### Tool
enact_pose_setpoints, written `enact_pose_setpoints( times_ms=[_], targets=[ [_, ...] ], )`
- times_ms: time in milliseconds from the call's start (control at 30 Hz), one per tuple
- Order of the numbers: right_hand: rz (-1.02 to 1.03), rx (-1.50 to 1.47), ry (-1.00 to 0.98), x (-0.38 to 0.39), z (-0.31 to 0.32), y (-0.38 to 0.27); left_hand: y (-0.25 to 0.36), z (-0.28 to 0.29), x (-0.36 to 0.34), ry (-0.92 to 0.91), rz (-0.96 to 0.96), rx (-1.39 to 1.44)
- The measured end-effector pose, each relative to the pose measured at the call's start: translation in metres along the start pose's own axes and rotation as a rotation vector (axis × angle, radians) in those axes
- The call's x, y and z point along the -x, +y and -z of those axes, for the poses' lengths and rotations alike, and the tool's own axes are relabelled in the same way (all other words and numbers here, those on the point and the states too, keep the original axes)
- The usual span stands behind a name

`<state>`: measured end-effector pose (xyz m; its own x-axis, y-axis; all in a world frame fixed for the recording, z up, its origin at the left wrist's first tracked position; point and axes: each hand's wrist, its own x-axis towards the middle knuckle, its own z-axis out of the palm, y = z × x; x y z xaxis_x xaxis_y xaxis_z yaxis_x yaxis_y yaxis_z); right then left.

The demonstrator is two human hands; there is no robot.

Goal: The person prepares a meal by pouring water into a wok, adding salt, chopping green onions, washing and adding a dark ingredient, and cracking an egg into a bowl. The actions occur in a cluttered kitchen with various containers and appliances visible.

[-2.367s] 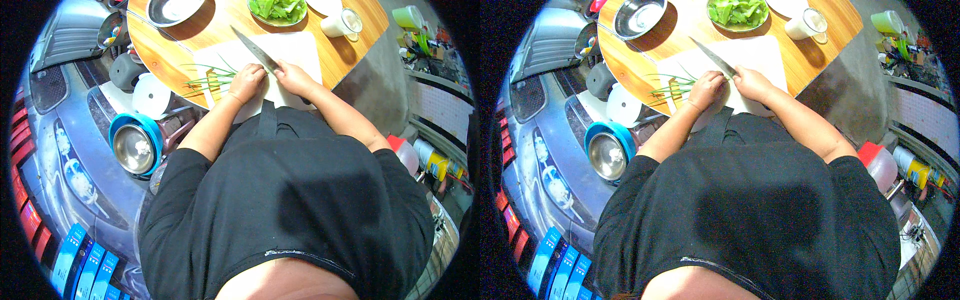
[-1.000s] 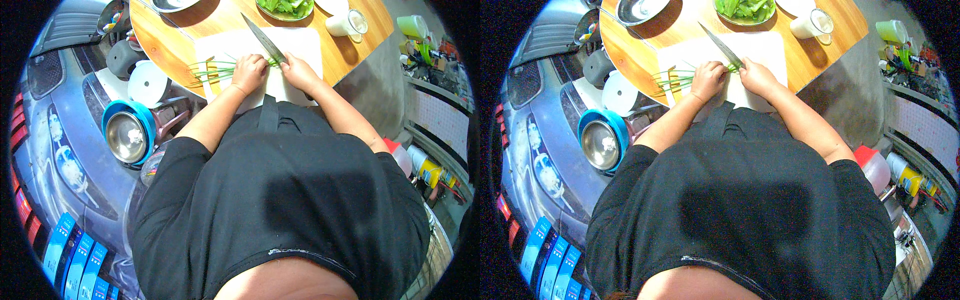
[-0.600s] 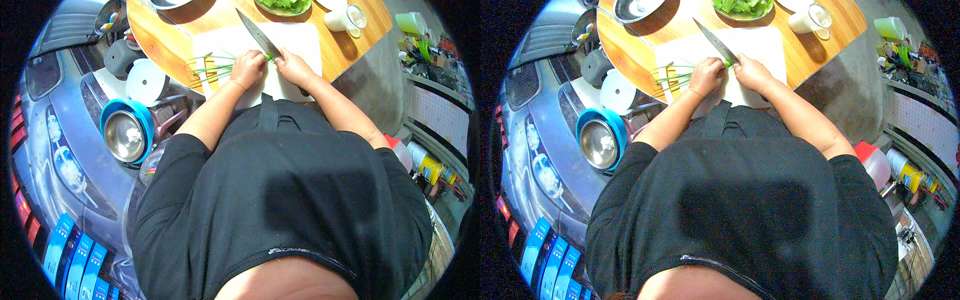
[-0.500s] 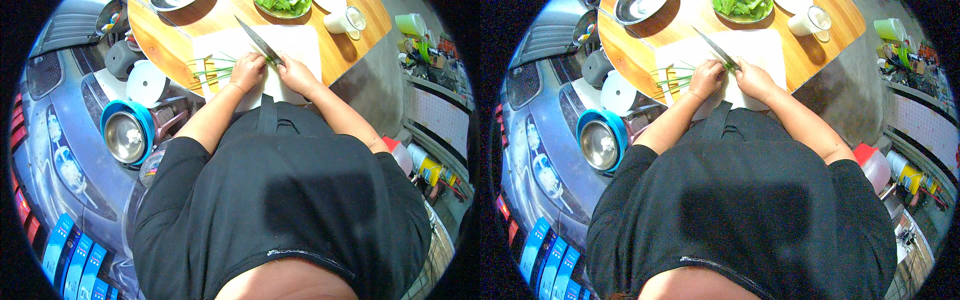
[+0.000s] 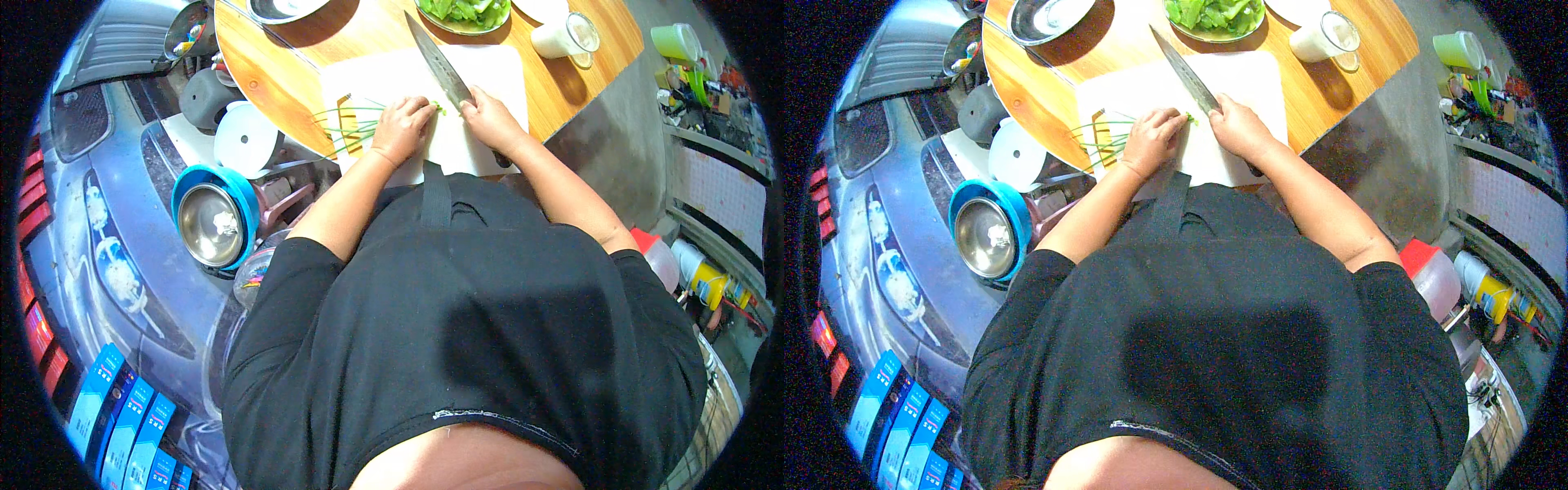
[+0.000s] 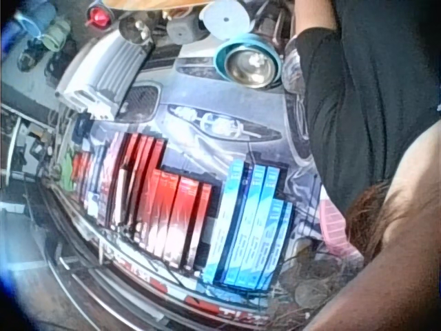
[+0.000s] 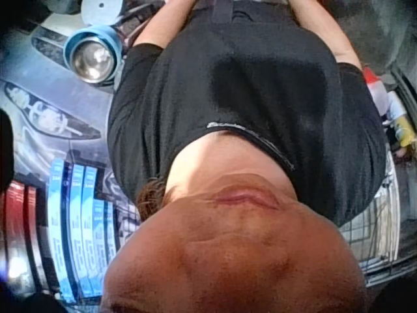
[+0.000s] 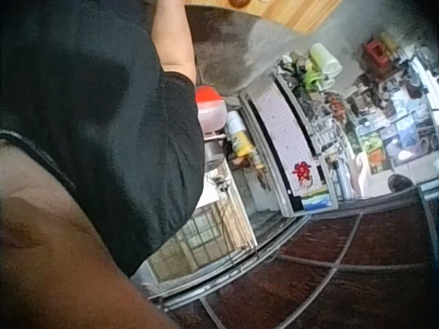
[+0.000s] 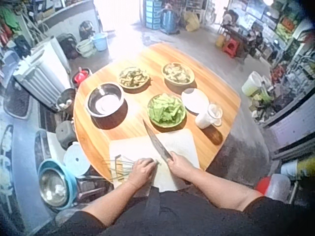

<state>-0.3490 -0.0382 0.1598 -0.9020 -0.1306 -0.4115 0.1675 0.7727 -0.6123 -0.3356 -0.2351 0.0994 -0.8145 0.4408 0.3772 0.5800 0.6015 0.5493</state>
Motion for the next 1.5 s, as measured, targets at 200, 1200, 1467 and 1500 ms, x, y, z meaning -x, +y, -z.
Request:
enact_pose_setpoints(
  times_ms=[200, 1200, 1467, 1500],
  targets=[
    [0.089, 0.225, -0.140, 0.013, -0.001, -0.003, -0.004, -0.016, -0.005, -0.046, 0.036, 0.107],
    [0.023, 0.046, -0.090, 0.024, 0.011, 0.011, -0.002, -0.020, -0.011, -0.109, -0.058, 0.180],
    [0.015, 0.151, -0.105, 0.003, -0.007, -0.002, -0.006, -0.020, -0.009, -0.122, -0.095, 0.151],
    [0.049, 0.125, -0.058, -0.002, -0.008, -0.003, -0.006, -0.019, -0.010, -0.134, -0.100, 0.154]
  ],
)
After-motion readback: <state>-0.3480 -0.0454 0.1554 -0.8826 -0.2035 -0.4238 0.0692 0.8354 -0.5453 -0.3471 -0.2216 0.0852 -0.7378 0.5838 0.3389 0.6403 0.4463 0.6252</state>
